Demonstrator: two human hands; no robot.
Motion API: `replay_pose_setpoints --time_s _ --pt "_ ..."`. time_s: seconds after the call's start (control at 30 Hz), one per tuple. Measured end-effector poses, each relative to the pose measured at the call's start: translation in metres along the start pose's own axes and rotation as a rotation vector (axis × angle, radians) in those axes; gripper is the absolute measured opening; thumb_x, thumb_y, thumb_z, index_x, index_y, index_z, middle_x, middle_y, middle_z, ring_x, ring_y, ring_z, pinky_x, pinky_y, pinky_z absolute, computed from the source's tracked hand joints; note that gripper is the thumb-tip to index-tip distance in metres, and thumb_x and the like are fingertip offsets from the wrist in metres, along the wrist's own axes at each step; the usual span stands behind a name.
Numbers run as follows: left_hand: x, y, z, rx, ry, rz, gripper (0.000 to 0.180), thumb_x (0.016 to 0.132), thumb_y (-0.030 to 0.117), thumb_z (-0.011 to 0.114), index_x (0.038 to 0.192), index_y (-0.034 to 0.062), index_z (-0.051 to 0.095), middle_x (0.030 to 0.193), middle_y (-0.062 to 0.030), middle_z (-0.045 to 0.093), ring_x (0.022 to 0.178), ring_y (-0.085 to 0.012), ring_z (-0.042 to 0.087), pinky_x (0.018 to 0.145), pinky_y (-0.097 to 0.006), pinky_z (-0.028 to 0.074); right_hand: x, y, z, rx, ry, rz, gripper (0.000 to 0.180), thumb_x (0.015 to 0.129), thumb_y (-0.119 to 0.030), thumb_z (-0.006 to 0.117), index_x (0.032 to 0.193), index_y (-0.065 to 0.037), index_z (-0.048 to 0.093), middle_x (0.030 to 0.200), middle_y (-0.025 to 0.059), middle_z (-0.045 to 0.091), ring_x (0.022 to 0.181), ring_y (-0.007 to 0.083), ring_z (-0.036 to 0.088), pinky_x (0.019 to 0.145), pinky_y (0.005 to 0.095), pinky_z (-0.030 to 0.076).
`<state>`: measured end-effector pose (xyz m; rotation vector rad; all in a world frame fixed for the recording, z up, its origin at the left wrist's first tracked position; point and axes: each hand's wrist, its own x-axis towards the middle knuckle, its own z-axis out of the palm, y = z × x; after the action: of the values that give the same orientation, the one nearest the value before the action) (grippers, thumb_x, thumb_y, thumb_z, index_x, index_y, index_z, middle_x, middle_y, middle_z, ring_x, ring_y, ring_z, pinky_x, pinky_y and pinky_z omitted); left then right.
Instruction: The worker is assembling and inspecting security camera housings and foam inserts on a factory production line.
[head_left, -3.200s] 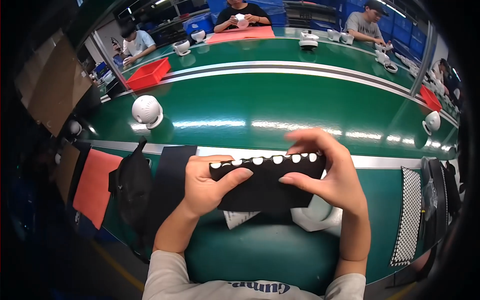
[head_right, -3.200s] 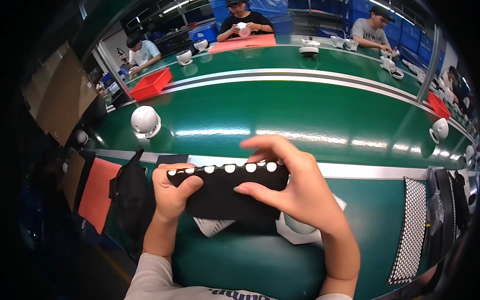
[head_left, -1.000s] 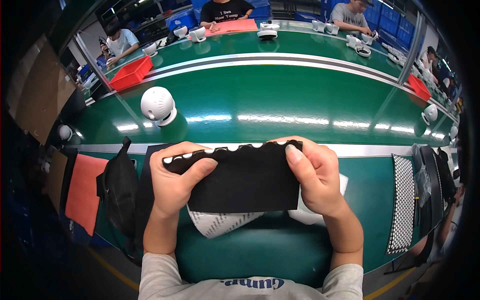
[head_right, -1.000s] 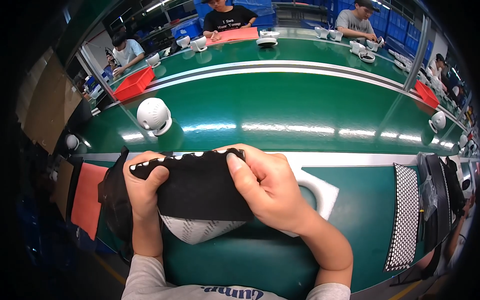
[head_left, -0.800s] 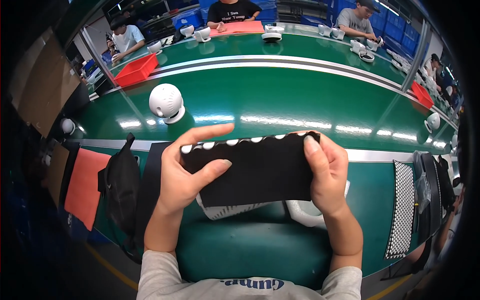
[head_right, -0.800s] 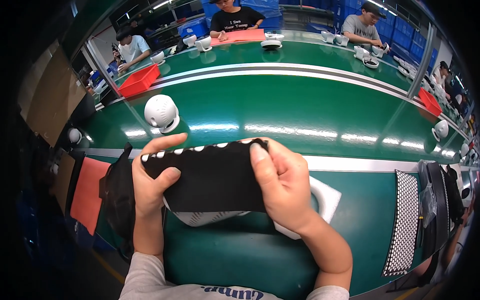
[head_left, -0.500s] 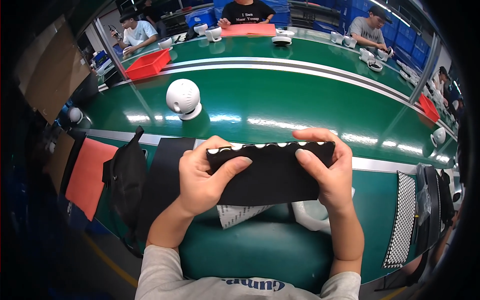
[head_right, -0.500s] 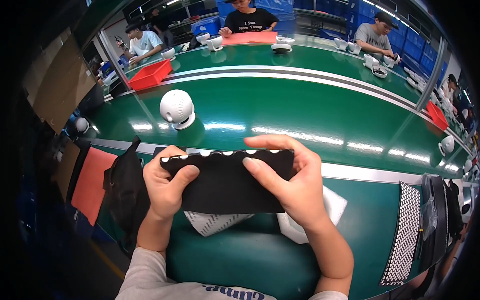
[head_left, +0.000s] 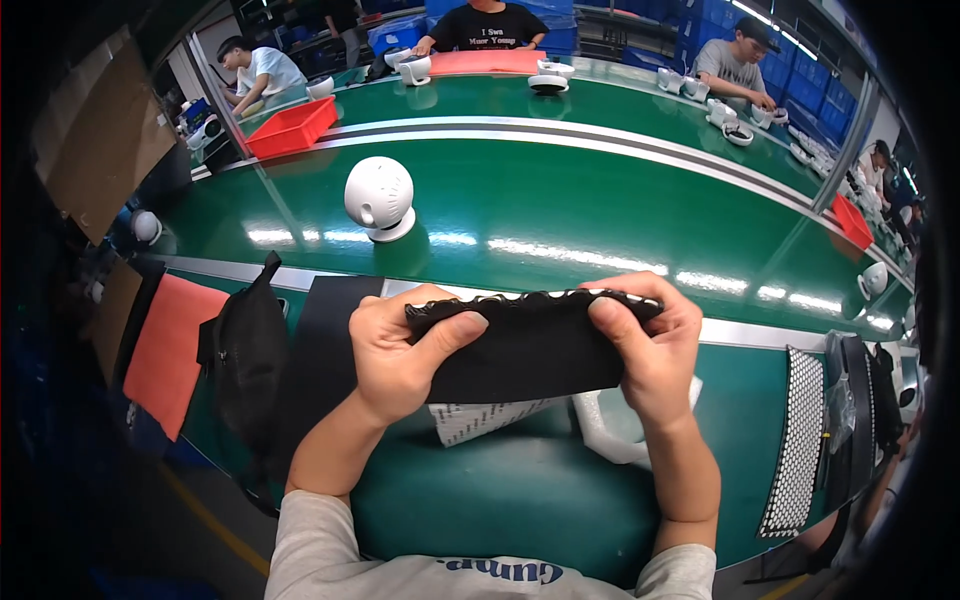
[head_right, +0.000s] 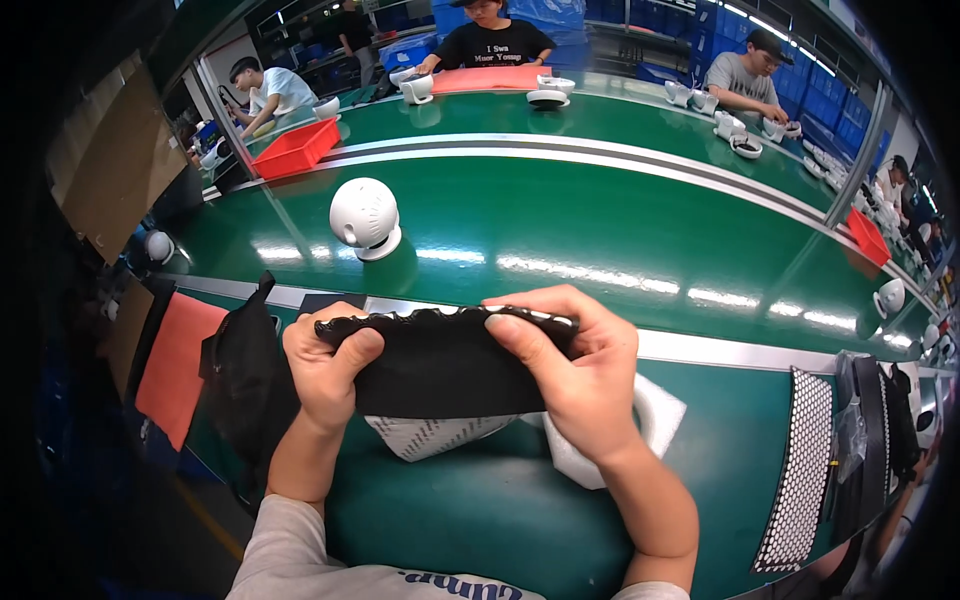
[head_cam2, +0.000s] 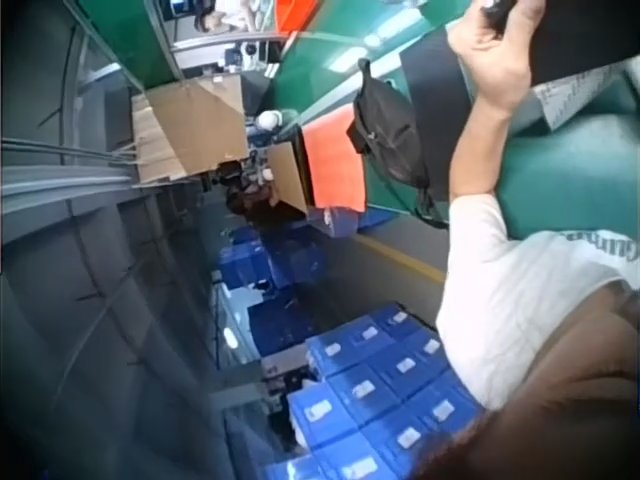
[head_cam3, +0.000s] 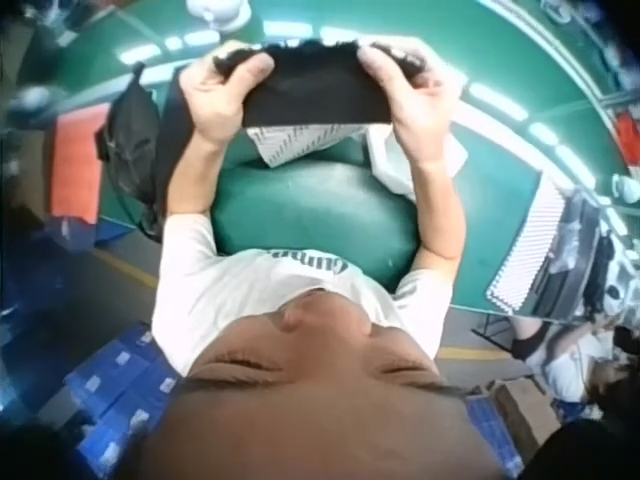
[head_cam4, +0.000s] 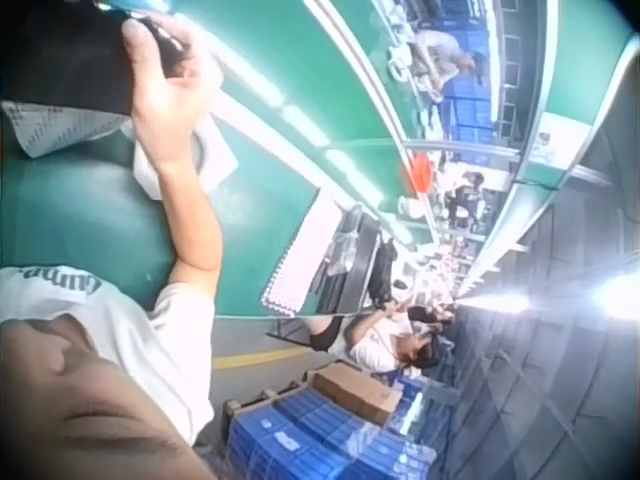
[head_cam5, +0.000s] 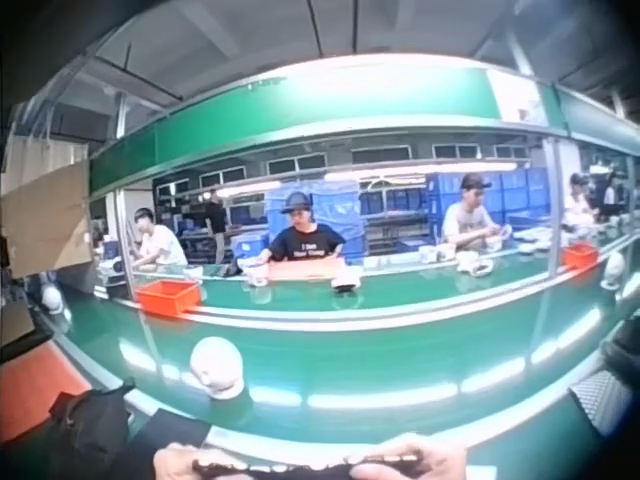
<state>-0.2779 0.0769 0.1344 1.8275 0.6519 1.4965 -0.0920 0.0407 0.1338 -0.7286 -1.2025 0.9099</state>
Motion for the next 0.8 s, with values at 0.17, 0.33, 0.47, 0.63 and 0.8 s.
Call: replay_pose_setpoints --time_s 0.17,0.33,0.47,0.63,0.8 --pt "0.004 0.0 -0.009 -0.115 -0.108 -0.287 0.008 0.074 0.006 0.06 0.076 0.0003 0.056 0.066 0.0022 0.052 0.063 -0.0027 0.044 0.057 -0.019 0.037 -0.017 0.009 0.016 -0.078 0.144 -0.055 0.014 0.078 -0.002 0.056 0.091 0.003 0.056 0.078 0.0032 0.057 0.069 0.0047 0.05 0.063 0.0173 0.04" --pt "0.018 0.002 -0.041 -0.117 -0.276 -0.336 0.008 0.076 0.005 0.058 0.081 0.0003 0.052 0.073 0.001 0.05 0.074 -0.0053 0.045 0.068 -0.02 0.036 -0.024 0.015 0.019 0.063 -0.054 0.37 0.018 0.08 -0.007 0.055 0.095 0.003 0.055 0.077 0.0019 0.056 0.073 0.0059 0.051 0.065 0.0187 0.042" --pt "0.016 0.028 -0.085 0.135 -0.454 -0.211 0.011 0.07 -0.004 0.055 0.081 -0.0015 0.055 0.071 -0.0073 0.06 0.069 -0.0129 0.059 0.063 -0.023 0.043 -0.027 0.01 0.029 -0.049 -0.63 0.547 0.016 0.083 -0.009 0.05 0.092 0.005 0.051 0.075 0.0074 0.06 0.067 0.0119 0.06 0.059 0.0217 0.049" --pt "0.006 0.039 -0.128 0.257 -0.486 -0.154 0.01 0.069 -0.004 0.058 0.078 -0.002 0.055 0.069 -0.0058 0.057 0.066 -0.0108 0.055 0.061 -0.021 0.041 -0.022 0.026 0.035 -0.546 -0.954 0.249 0.016 0.083 -0.012 0.049 0.087 0.0 0.058 0.072 0.0094 0.063 0.066 0.0175 0.062 0.059 0.025 0.048" --pt "0.019 0.016 -0.15 0.036 -0.367 -0.252 0.013 0.072 0.01 0.058 0.073 -0.0009 0.05 0.068 -0.0003 0.049 0.064 -0.0061 0.043 0.058 -0.019 0.035 0.024 0.068 0.021 -0.675 -0.589 0.153 0.02 0.082 -0.019 0.049 0.08 -0.001 0.058 0.07 0.0114 0.06 0.061 0.0213 0.057 0.058 0.0298 0.044"
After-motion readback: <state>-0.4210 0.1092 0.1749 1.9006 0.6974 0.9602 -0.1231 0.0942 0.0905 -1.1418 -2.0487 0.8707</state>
